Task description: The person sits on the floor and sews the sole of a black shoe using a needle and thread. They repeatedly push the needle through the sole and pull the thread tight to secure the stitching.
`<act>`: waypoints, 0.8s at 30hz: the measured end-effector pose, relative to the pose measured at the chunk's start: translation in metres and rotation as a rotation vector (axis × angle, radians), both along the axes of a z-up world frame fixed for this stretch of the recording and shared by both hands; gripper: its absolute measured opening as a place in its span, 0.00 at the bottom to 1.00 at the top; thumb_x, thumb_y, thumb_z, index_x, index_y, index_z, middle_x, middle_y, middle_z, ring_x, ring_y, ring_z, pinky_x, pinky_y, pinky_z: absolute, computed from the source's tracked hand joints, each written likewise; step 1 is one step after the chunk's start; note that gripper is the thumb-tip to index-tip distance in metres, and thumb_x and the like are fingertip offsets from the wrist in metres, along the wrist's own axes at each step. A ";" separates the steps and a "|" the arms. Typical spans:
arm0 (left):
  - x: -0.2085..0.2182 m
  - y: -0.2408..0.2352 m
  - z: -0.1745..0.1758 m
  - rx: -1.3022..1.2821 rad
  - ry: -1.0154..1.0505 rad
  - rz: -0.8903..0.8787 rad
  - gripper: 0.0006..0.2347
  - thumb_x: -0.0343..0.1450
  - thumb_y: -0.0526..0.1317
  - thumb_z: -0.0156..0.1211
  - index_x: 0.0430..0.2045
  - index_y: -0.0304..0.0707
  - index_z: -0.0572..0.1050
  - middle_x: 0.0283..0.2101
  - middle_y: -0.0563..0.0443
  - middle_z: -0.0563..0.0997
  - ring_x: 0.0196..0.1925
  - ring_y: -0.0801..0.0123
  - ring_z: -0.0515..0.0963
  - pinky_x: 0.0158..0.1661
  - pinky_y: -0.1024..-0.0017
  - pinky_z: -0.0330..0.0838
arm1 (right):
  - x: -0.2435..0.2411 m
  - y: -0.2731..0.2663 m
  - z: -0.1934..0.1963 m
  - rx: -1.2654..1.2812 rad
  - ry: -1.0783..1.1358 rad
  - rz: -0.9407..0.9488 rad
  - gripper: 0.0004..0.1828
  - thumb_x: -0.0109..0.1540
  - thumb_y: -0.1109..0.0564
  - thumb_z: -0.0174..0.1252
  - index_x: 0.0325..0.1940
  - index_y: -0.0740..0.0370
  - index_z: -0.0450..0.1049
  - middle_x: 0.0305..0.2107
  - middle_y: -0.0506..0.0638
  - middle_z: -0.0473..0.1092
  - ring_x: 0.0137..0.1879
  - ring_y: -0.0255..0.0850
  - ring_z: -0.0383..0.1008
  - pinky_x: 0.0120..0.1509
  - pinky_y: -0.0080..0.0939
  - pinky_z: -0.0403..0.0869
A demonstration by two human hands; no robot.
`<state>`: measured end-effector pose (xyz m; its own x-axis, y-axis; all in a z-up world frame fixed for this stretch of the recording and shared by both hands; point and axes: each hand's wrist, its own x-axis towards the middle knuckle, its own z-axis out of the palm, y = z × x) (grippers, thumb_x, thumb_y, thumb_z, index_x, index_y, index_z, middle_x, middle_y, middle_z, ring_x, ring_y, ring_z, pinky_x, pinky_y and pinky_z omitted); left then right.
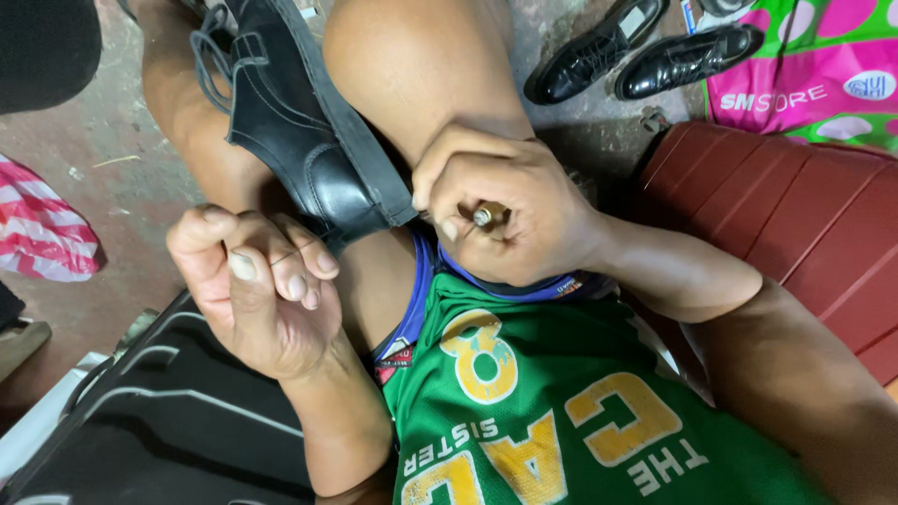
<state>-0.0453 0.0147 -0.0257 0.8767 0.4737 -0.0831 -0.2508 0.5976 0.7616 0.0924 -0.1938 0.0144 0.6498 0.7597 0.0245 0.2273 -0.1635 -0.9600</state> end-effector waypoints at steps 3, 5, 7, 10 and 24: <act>0.001 0.001 0.001 -0.005 -0.001 -0.010 0.07 0.84 0.36 0.55 0.53 0.33 0.68 0.24 0.53 0.68 0.21 0.78 0.65 0.32 0.78 0.70 | -0.002 -0.004 -0.002 -0.095 -0.131 -0.019 0.07 0.59 0.68 0.63 0.37 0.65 0.72 0.42 0.49 0.74 0.36 0.38 0.74 0.40 0.37 0.74; 0.003 0.003 0.000 -0.013 -0.005 -0.011 0.06 0.85 0.36 0.55 0.52 0.33 0.69 0.25 0.53 0.68 0.22 0.78 0.65 0.32 0.78 0.70 | -0.001 -0.004 -0.009 -0.118 -0.535 -0.026 0.11 0.66 0.64 0.69 0.52 0.64 0.77 0.49 0.51 0.73 0.51 0.41 0.80 0.53 0.36 0.79; 0.005 0.003 -0.001 -0.016 -0.005 -0.005 0.06 0.85 0.36 0.55 0.51 0.33 0.69 0.25 0.53 0.68 0.22 0.78 0.65 0.32 0.79 0.69 | 0.000 -0.002 -0.016 -0.110 -0.641 -0.020 0.12 0.64 0.64 0.69 0.52 0.65 0.78 0.49 0.52 0.75 0.51 0.42 0.81 0.54 0.38 0.80; 0.001 0.002 -0.001 -0.030 0.008 -0.001 0.06 0.85 0.36 0.56 0.50 0.32 0.70 0.25 0.54 0.68 0.22 0.79 0.65 0.32 0.79 0.69 | -0.004 -0.004 -0.022 -0.097 -0.711 -0.022 0.12 0.64 0.62 0.71 0.51 0.65 0.79 0.48 0.52 0.76 0.51 0.43 0.81 0.53 0.40 0.79; 0.002 0.000 -0.003 -0.040 0.015 -0.002 0.06 0.83 0.36 0.56 0.48 0.31 0.70 0.24 0.54 0.68 0.21 0.78 0.64 0.30 0.78 0.70 | 0.003 0.004 -0.001 -0.049 -0.147 -0.043 0.06 0.57 0.68 0.59 0.36 0.62 0.71 0.35 0.48 0.71 0.33 0.37 0.74 0.35 0.36 0.73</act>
